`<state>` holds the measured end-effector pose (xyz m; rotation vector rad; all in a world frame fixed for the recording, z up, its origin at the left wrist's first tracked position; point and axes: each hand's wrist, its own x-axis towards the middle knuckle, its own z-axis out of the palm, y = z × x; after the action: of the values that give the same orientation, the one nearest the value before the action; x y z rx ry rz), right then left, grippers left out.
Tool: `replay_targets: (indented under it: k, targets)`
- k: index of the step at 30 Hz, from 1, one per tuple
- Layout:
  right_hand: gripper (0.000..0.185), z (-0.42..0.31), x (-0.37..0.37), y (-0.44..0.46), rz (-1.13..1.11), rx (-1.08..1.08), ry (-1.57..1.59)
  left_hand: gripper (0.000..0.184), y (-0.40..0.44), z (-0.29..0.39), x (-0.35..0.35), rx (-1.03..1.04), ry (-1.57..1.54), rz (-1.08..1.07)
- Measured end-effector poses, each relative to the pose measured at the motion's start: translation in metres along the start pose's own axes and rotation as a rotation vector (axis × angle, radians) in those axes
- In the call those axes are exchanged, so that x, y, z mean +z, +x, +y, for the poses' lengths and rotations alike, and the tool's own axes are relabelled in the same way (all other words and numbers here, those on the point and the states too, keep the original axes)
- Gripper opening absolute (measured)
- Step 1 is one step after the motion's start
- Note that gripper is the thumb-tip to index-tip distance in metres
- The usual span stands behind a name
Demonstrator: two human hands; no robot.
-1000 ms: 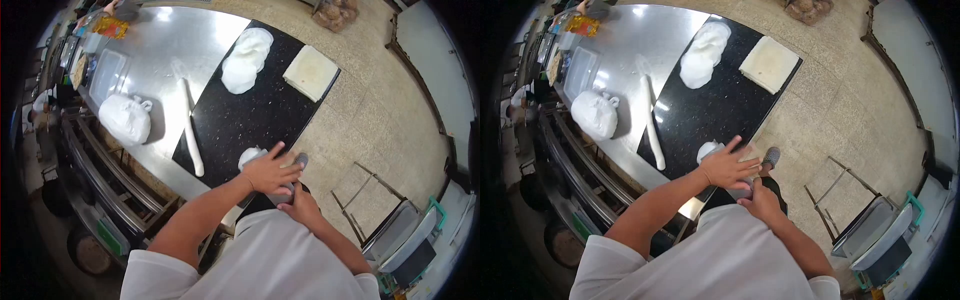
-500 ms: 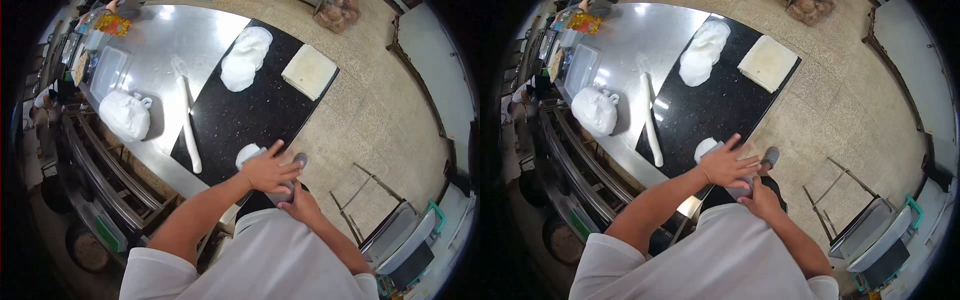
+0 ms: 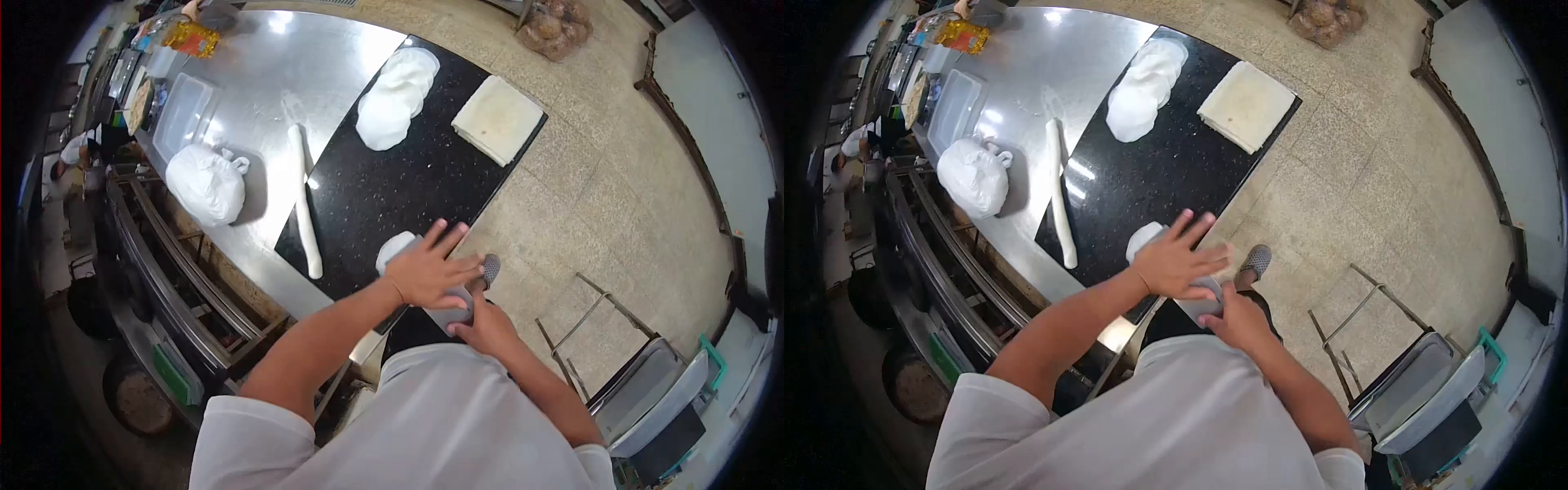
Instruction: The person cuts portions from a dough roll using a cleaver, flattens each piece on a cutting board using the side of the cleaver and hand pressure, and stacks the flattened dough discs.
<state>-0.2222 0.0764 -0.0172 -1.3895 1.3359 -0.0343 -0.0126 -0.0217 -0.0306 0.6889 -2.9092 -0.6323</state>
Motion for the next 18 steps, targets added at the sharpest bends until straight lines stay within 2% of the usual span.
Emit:
replay_targets:
  k: [1, 3, 5, 8, 11, 13, 15, 16, 18]
  targets:
    - [0.068, 0.002, -0.001, -0.001, 0.061, 0.064, -0.025, 0.07, 0.008, 0.005, 0.007, 0.056, -0.019, 0.024]
    - [0.068, -0.003, -0.007, -0.015, 0.094, 0.155, -0.04, 0.069, 0.019, -0.007, 0.005, 0.028, 0.007, 0.046]
    - [0.071, -0.024, -0.055, 0.014, 0.048, 0.135, -0.211, 0.068, 0.039, -0.026, -0.006, 0.032, 0.101, 0.102]
    - [0.074, -0.041, -0.084, 0.036, 0.072, 0.085, -0.308, 0.069, 0.051, -0.05, -0.027, -0.054, 0.146, 0.181]
    - [0.073, -0.029, -0.043, 0.027, 0.122, 0.029, -0.146, 0.069, 0.035, -0.049, -0.022, -0.098, 0.03, 0.248]
    - [0.073, -0.012, -0.005, 0.007, 0.109, 0.013, -0.068, 0.072, -0.002, -0.017, -0.018, -0.136, 0.037, 0.197]
    - [0.073, -0.011, 0.015, -0.006, 0.063, 0.006, -0.087, 0.077, -0.028, 0.001, -0.012, -0.027, 0.062, -0.081]
    - [0.073, -0.013, 0.01, 0.001, 0.061, 0.015, -0.089, 0.078, -0.019, -0.003, -0.004, 0.013, 0.07, 0.032]
    - [0.071, -0.022, -0.006, 0.005, 0.134, 0.211, -0.117, 0.076, 0.007, -0.025, -0.005, 0.026, 0.094, 0.044]
